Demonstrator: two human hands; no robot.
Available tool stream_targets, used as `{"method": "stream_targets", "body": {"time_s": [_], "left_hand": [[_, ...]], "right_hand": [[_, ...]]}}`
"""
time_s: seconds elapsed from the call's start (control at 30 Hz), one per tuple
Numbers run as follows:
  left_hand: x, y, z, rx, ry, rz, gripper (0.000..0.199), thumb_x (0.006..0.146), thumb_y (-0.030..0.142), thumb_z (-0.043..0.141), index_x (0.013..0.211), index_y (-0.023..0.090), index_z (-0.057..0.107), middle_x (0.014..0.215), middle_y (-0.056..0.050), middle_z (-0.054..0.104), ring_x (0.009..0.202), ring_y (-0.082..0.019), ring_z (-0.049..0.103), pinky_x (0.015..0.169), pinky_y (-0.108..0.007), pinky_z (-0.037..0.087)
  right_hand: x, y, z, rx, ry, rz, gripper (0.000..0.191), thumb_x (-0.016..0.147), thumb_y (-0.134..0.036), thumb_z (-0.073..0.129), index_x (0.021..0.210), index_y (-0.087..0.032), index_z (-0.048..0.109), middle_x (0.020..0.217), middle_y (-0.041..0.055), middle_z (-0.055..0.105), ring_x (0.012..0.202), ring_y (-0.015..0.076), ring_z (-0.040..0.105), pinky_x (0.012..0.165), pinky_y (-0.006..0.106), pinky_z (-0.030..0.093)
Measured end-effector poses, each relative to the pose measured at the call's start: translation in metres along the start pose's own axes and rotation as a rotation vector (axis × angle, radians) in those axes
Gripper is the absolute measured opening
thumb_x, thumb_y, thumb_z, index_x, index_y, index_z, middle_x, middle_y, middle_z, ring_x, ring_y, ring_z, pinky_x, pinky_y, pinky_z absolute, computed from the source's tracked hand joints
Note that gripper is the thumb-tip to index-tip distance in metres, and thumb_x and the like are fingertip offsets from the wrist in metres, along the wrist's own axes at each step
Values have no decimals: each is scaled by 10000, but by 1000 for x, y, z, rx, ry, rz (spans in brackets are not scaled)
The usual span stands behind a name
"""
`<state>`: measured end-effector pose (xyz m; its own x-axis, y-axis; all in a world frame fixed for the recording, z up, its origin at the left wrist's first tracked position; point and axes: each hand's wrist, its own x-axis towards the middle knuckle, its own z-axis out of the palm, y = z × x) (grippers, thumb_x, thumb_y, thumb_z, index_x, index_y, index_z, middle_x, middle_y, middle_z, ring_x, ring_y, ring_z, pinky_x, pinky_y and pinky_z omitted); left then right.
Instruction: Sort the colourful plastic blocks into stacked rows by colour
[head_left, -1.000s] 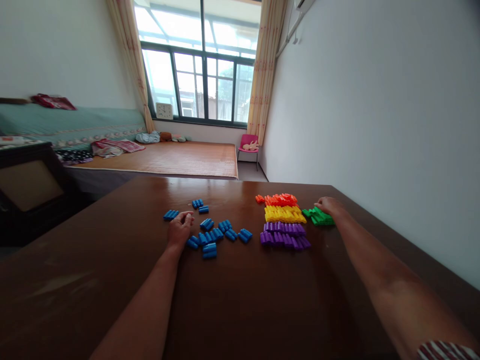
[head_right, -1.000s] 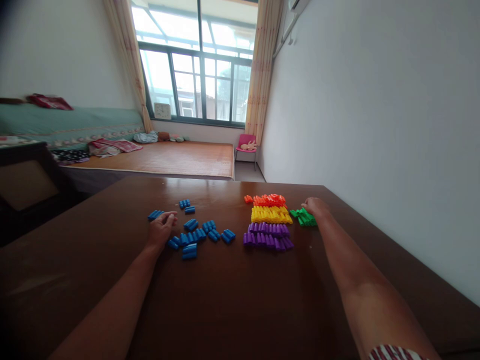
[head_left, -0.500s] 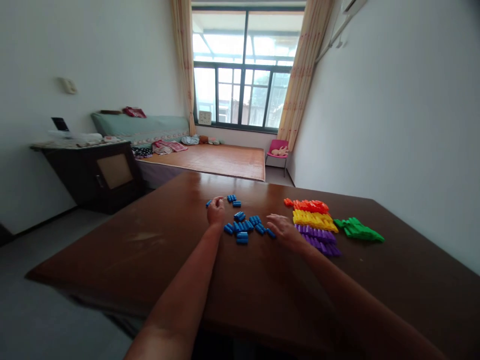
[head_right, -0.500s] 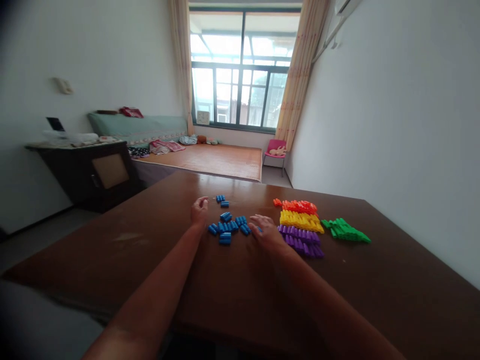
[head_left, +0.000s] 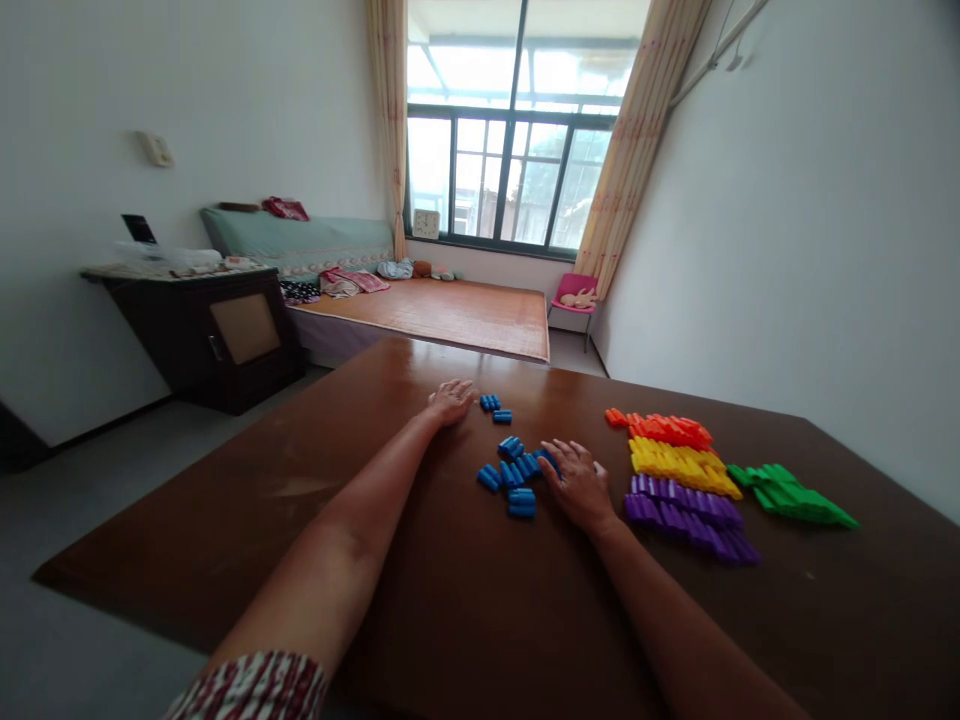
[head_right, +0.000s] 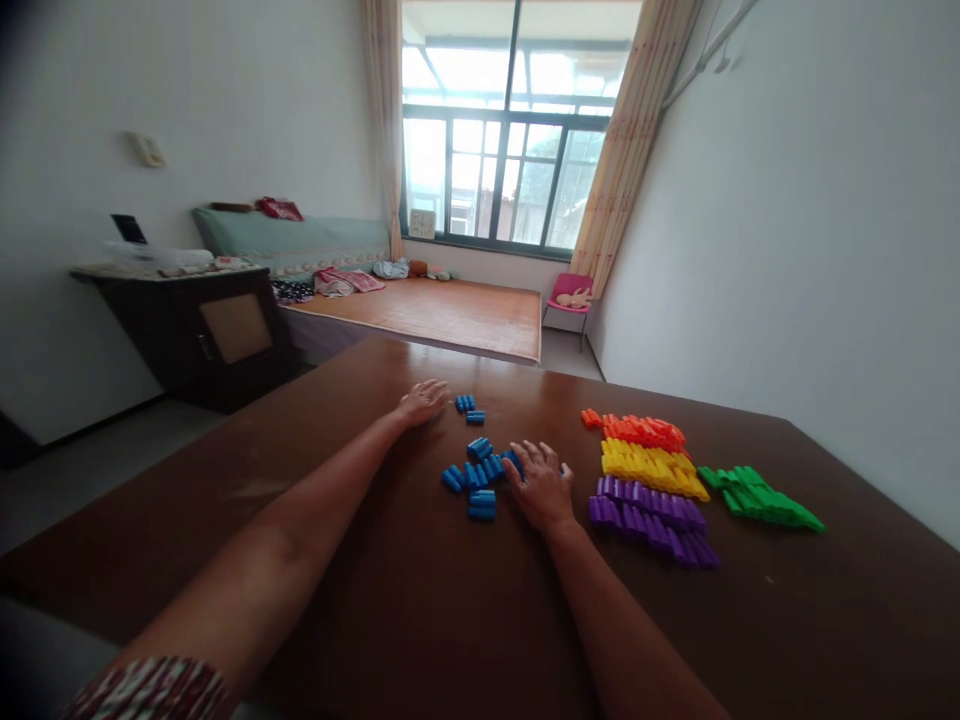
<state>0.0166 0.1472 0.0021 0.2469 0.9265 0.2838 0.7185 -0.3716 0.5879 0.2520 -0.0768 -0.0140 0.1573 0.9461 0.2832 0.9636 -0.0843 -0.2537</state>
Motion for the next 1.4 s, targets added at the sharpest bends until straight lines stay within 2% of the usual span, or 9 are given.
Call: {"method": "stream_targets", "body": {"time_s": [0.17,0.27,0.47,0.6,0.8,1.03,1.17,1.3,1.4], "left_hand": [[7,29,16,3,-395,283,475,883,607,397,1245,384,608,1452,24,479,1357,-233,395,1136,-412,242],[-13,43,16,-41,-478,413,456,898,599,373,1168,381,668,1392,45,541,1333,-207,427,1137,-344,250],[-78,62,13,-28,-442,502,478,926,599,306,1212,411,639,1394,43,535,1315,-222,441,1122,-364,281],[-119,76,13,70,-412,444,500,922,619,294,1282,420,579,1469,30,448,1367,-285,357,1133,-474,231],[-159,97,16,80,-361,367,480,932,594,301,1263,408,594,1463,22,458,1358,-278,371,1125,-471,252],[-190,95,-4,-6,-77,211,387,944,512,378,1137,366,679,1378,-21,550,1327,-277,419,1095,-519,305],[-217,93,-14,100,-189,189,490,911,606,374,1317,387,542,1485,-5,429,1378,-271,352,1114,-496,293],[-239,109,-7,220,-271,238,662,823,711,443,1413,414,406,1547,-2,323,1411,-308,280,1133,-530,233],[-250,125,3,249,-318,286,703,774,734,499,1403,433,415,1565,-15,275,1425,-347,225,1117,-592,214]], "right_hand": [[3,8,-2,10,5,-63,470,940,-575,303,1328,-425,523,1398,-22,529,1325,260,387,1064,536,298],[3,6,-6,23,-10,-92,459,942,-563,322,1335,-425,514,1405,-19,523,1323,253,389,1073,530,285],[-5,-2,-11,39,-50,-77,479,934,-591,326,1339,-413,511,1411,-15,518,1321,251,387,1078,541,271],[-19,0,-11,31,-76,-34,485,944,-582,312,1339,-388,517,1411,-18,518,1325,241,384,1083,524,280],[-43,1,-18,85,-72,40,469,947,-519,376,1331,-309,542,1405,12,529,1323,224,408,1109,455,287],[-77,22,-40,514,85,51,478,979,-368,258,1308,-212,567,1344,71,581,1266,174,504,1086,361,363],[-104,44,-39,597,141,193,460,960,-364,310,1298,-184,566,1310,93,602,1241,194,529,1046,349,400],[-113,43,-35,466,104,136,439,888,-299,496,1314,-206,549,1289,95,615,1184,223,565,1023,355,411],[-112,35,-36,340,111,89,418,839,-301,596,1252,-234,592,1261,87,632,1153,242,575,1028,378,395]]}}
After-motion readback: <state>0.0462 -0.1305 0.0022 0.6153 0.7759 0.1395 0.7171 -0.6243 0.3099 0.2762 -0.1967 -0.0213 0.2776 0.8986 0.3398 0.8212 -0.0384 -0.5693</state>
